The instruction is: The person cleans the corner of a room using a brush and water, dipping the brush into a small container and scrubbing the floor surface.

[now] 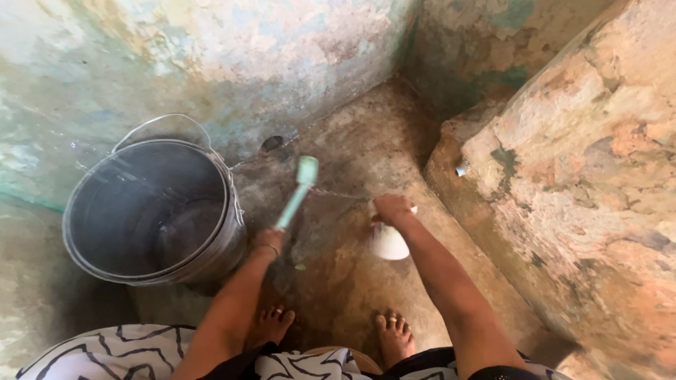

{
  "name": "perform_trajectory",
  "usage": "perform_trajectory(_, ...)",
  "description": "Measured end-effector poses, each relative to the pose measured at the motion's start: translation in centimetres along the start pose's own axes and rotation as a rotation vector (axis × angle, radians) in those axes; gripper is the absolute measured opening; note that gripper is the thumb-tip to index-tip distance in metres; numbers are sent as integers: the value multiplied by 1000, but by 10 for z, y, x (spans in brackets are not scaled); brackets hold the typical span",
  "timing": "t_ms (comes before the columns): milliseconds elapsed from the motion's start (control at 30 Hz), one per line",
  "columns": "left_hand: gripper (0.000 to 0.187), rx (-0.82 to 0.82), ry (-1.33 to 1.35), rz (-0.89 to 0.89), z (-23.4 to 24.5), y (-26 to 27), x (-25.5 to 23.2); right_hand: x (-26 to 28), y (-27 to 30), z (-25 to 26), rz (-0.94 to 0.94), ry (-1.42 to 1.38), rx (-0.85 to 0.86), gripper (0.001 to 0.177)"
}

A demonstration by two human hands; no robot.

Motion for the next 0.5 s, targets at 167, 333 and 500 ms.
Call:
perform_trajectory(167, 47, -168, 362, 45, -18, 18, -21, -80, -21, -33, -265, -116, -247, 19)
perform_trajectory(333, 57, 446, 180, -245, -68, 91, -92, -112, -14, -72, -421, -184, -393, 21)
perform_trajectory(500, 66, 472, -95, -222, -47, 45, -62, -124, 1, -98, -465, -335, -357, 27)
Point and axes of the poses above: each hand's wrist, its own y-axis away from the middle knuckle, its own z-axis out of the back of the hand, x = y × z, the point moved 9 cm from there along -y, towards the middle knuckle, and after that the axes turned 11 degrees about -z, right-handed, at the moved point
